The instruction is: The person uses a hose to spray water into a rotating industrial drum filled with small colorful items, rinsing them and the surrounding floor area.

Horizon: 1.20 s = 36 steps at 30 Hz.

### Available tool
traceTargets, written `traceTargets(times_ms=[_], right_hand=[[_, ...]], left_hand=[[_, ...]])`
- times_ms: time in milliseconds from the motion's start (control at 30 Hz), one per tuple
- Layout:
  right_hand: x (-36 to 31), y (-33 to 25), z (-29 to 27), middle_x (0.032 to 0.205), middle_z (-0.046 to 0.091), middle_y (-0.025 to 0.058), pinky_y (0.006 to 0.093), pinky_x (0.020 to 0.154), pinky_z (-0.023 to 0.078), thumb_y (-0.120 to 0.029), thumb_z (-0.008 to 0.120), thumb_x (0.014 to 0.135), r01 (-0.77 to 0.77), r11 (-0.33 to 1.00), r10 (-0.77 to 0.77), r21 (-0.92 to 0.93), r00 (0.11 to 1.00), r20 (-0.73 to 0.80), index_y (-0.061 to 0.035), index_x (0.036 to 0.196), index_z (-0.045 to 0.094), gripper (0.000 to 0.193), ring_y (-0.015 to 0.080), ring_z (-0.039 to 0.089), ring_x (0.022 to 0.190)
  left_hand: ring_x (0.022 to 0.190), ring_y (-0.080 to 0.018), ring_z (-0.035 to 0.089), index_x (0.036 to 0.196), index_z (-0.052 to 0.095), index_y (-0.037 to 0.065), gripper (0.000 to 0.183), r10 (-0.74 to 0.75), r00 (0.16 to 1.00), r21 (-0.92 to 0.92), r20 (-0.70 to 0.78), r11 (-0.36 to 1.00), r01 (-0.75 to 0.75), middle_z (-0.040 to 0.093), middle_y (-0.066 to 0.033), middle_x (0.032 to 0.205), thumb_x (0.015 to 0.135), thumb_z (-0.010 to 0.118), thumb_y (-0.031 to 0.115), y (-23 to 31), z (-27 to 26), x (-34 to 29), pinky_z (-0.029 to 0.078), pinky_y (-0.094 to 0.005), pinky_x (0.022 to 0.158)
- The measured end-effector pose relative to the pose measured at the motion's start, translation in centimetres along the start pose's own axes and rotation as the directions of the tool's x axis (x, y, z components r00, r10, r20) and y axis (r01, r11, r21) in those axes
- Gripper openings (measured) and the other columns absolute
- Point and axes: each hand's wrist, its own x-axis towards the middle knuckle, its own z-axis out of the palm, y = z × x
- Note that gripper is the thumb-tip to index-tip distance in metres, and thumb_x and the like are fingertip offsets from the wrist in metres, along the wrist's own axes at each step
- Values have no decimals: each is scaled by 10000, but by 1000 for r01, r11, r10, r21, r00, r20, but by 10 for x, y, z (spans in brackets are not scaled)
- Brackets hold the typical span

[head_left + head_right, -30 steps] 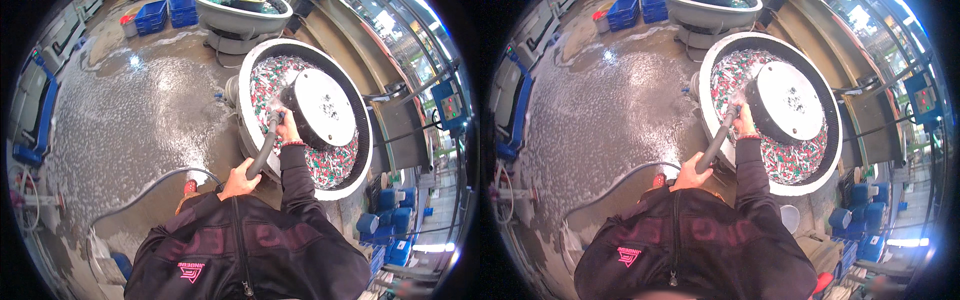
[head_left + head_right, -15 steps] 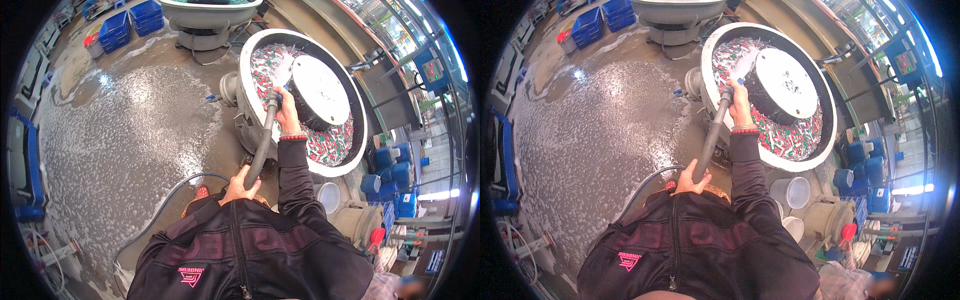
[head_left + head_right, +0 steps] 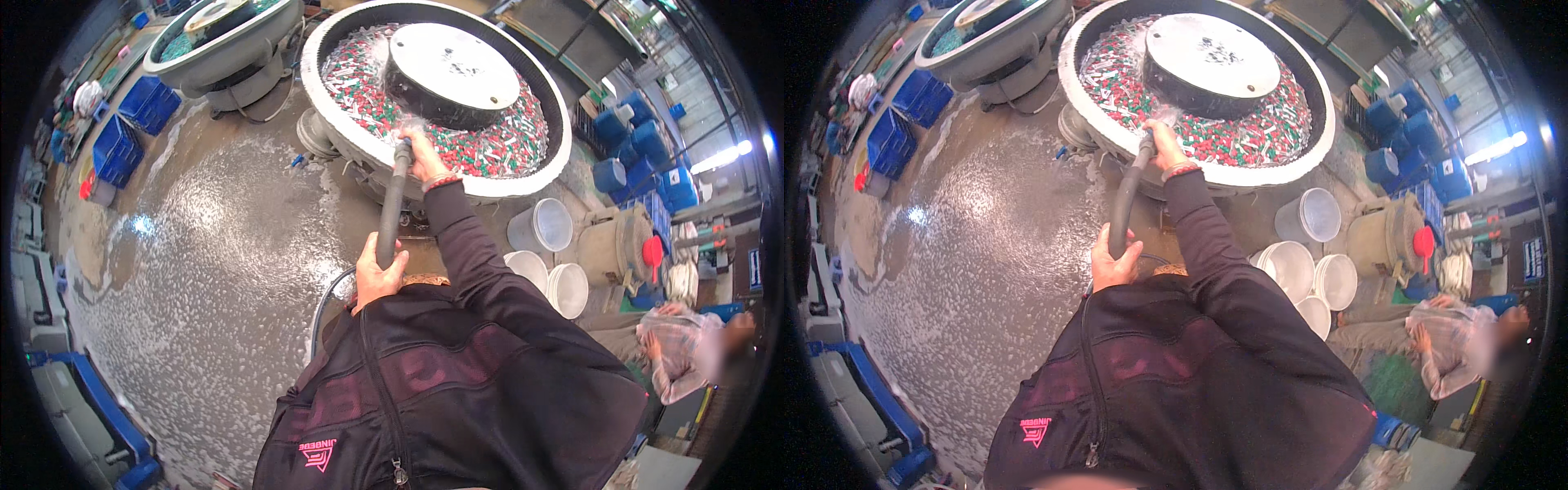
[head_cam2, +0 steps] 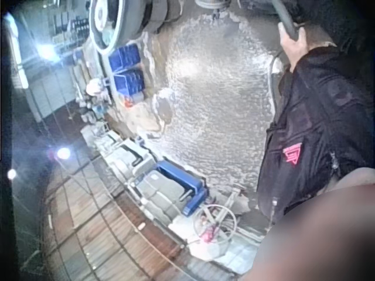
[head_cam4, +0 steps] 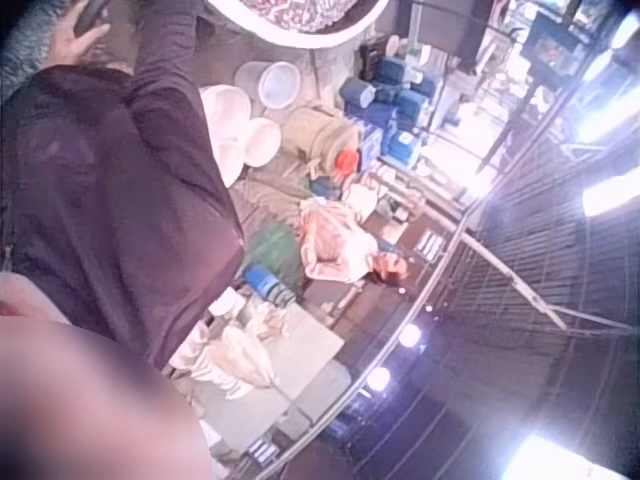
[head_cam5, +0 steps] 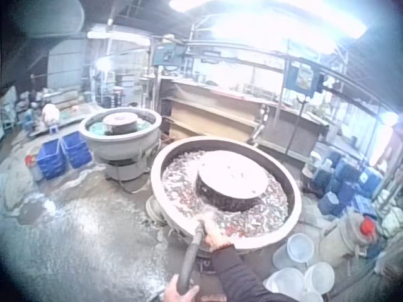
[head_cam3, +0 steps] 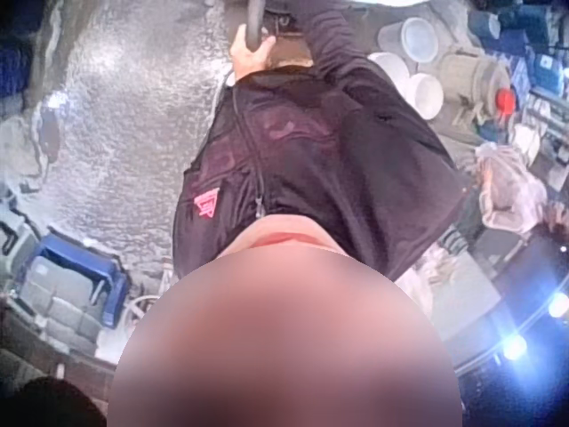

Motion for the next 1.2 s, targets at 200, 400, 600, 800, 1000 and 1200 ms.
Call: traceTargets(times_ms=[200,400,600,800,1000,1200], right_hand=[[-23,3,-111,749,531,62,419,572,474,-285,597,724,144,981,-137,129,989,-63,-110,877,520,245,209,542,662],[-45,-35,-156,803,546,95,346,590,477,-248,591,725,69,995,-68,70,998,-5,-66,916,512,275,216,558,701],[-5,-55,-124,875,503,163,372,574,490,-259,630,709,3,995,-5,-96,1000,-19,-18,995,452,414,254,549,683],[-15,-50,-8,703,568,109,298,481,484,-383,593,734,110,950,-44,-293,973,225,8,918,531,436,210,560,545],[22,-49,9,935,498,93,365,577,455,-278,541,744,284,868,-187,-407,947,263,-72,1003,528,330,223,512,759],[-39,-33,30,1079,450,155,383,472,489,-217,516,744,366,892,-356,-265,930,86,-65,1171,437,461,275,556,708]], left_hand=[[719,-199,617,1030,501,50,329,230,931,383,284,863,-330,616,-108,821,722,605,100,-15,18,6,464,-311,628],[595,-225,603,1040,484,59,321,32,928,345,370,923,-170,580,-149,670,735,582,78,-11,44,-7,434,-328,527],[547,-226,584,1072,445,52,356,145,967,231,208,954,-193,561,-170,646,746,585,80,-29,63,-7,409,-334,489],[634,-242,606,1080,413,36,364,78,993,239,86,966,-96,578,-195,743,771,590,109,-19,53,-15,429,-342,567],[783,-138,590,1082,464,62,353,144,989,255,15,956,-143,602,-76,834,768,613,126,-28,39,-21,453,-292,715],[738,-109,566,989,494,44,271,191,981,266,45,944,-196,592,-56,771,754,620,94,-16,19,-25,443,-263,681]])
